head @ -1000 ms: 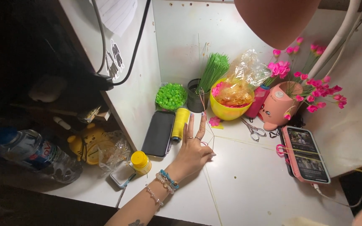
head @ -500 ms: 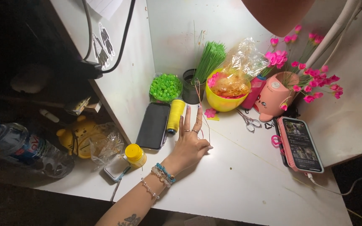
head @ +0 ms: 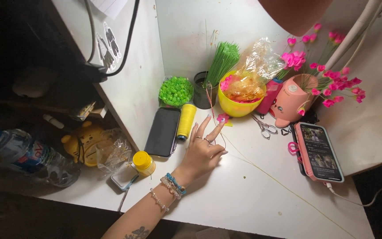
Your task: Tying a thin pink string into a knot or around an object on a desk.
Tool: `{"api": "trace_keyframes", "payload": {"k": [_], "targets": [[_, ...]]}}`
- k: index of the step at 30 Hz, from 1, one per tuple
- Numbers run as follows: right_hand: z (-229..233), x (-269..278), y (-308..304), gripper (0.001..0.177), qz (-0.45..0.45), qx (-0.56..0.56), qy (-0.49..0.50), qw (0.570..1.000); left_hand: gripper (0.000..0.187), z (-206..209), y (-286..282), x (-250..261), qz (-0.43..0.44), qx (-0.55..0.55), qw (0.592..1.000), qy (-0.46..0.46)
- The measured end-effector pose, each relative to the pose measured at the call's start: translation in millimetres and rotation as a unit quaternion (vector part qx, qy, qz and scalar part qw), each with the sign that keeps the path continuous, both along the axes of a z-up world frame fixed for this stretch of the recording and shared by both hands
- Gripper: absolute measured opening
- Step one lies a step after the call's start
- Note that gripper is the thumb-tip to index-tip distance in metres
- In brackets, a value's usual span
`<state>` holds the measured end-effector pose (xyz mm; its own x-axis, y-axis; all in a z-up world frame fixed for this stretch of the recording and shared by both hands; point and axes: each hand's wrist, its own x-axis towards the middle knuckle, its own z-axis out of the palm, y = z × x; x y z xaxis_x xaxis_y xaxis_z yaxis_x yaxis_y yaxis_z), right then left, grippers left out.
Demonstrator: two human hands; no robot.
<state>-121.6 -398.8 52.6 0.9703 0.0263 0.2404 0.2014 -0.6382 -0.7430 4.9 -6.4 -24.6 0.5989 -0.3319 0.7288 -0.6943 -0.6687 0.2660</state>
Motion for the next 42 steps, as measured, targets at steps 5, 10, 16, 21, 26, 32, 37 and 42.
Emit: {"api": "trace_keyframes", "payload": {"k": [5,10,16,21,26,32,37,42], "targets": [[12,31,52,0.032,-0.023,-0.029,0.046,0.998,0.012,10,3,-3,0.025,-0.023,0.998,-0.047],[3,94,164,0.047,0.164,0.001,0.079,0.983,0.010,31,4,-14,0.005,-0.027,0.999,-0.041],[-32,151,220,0.051,0.176,0.162,0.228,0.944,0.008,43,3,-21,-0.023,-0.065,0.997,-0.022],[-63,171,215,0.031,0.256,0.242,0.272,0.895,0.003,48,3,-23,-0.018,-0.080,0.997,-0.017],[-79,180,210,0.019,0.268,0.273,0.285,0.879,0.009,47,4,-22,-0.011,-0.113,0.993,-0.025],[-79,177,216,0.021,0.252,0.295,0.245,0.888,0.014,45,4,-23,-0.009,-0.192,0.981,-0.003],[-82,186,227,0.022,0.212,0.280,0.218,0.910,0.017,43,6,-22,-0.025,-0.198,0.979,-0.038],[-91,199,236,0.021,0.177,0.296,0.208,0.915,0.019,35,6,-20,-0.037,-0.204,0.977,-0.054]]}}
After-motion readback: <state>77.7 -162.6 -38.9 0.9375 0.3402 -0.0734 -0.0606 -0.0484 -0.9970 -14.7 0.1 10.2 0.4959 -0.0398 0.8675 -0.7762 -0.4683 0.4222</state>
